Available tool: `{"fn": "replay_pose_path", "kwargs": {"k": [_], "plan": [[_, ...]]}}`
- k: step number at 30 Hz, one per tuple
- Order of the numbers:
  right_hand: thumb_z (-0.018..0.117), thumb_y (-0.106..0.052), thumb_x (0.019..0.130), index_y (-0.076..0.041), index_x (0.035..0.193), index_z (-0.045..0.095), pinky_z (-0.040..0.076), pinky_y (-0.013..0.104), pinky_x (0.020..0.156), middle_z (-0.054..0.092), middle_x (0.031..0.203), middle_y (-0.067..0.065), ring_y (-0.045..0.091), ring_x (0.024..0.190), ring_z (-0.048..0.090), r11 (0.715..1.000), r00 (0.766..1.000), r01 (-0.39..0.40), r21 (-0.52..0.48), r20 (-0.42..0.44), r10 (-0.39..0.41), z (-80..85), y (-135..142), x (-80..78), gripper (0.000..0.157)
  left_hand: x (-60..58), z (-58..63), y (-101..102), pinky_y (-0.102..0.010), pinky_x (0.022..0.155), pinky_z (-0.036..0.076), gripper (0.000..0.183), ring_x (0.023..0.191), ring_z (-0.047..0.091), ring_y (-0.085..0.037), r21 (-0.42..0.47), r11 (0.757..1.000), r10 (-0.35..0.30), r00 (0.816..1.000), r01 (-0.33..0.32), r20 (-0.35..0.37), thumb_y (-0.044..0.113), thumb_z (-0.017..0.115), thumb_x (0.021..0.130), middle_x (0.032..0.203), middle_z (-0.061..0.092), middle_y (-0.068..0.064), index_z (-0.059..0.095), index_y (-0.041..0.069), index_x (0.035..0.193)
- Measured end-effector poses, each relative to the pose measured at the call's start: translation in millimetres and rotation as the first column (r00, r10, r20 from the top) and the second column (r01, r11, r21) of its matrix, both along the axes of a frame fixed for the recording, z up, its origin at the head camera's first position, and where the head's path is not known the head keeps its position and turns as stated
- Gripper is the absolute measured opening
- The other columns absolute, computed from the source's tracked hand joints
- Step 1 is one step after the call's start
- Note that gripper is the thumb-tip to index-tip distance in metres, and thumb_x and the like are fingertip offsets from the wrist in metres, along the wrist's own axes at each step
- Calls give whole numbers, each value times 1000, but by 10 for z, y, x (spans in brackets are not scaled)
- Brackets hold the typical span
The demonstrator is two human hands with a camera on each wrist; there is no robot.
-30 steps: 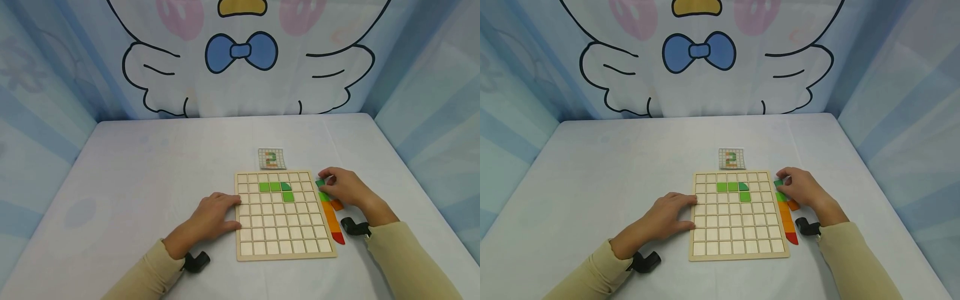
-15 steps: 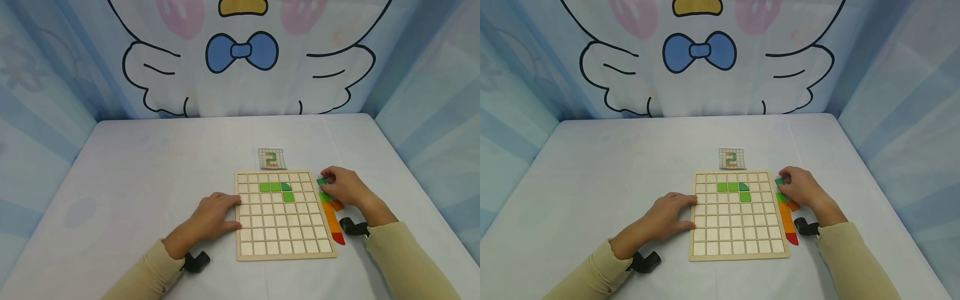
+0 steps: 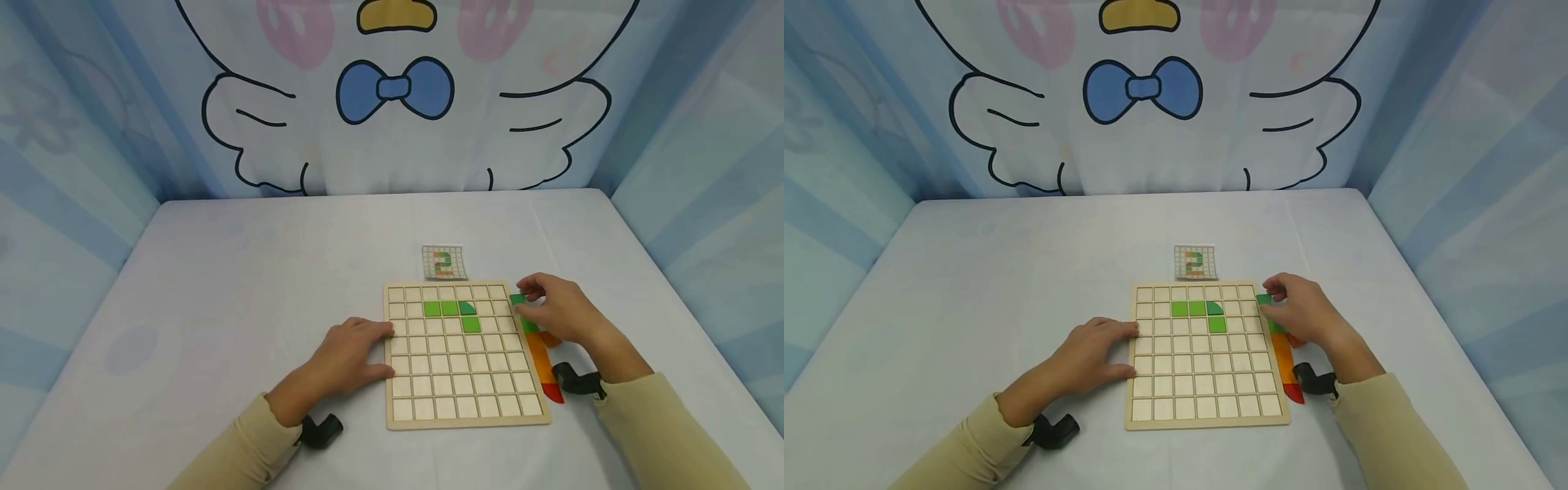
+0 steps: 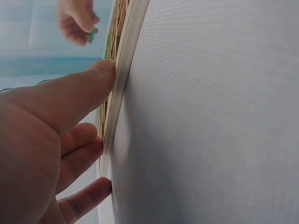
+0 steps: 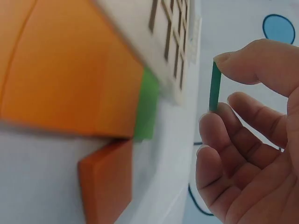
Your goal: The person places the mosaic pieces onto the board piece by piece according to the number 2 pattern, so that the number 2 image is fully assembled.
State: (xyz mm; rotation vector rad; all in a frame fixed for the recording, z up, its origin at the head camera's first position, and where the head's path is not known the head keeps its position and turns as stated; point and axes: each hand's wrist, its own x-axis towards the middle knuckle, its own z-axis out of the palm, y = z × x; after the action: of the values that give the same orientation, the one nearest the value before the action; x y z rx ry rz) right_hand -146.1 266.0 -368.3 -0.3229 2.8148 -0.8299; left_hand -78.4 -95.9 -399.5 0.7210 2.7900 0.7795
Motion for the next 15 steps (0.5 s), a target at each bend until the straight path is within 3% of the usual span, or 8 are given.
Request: {"fn": "replay_pose_path", "kwargs": {"k": [9, 15], "plan": [[69, -18, 91, 5, 124, 59, 54, 41, 77, 64, 110, 16, 30, 93, 61, 999, 999, -31, -33, -8, 31, 85, -175, 110, 41, 2, 12, -1, -53, 97, 43, 60, 123, 52, -33, -12, 1000, -3, 1000, 3, -14, 32, 83, 84, 132, 63, -8, 60, 9, 134], [70, -15, 90, 6, 122, 60, 53, 47, 84, 66, 111, 16, 30, 97, 61, 998, 998, -66, -24, -26, 65, 106, -266, 171, 40, 7, 6, 6, -53, 97, 42, 60, 123, 52, -33, -4, 1000, -1, 1000, 1, -8, 32, 83, 84, 132, 63, -8, 60, 9, 134]]}}
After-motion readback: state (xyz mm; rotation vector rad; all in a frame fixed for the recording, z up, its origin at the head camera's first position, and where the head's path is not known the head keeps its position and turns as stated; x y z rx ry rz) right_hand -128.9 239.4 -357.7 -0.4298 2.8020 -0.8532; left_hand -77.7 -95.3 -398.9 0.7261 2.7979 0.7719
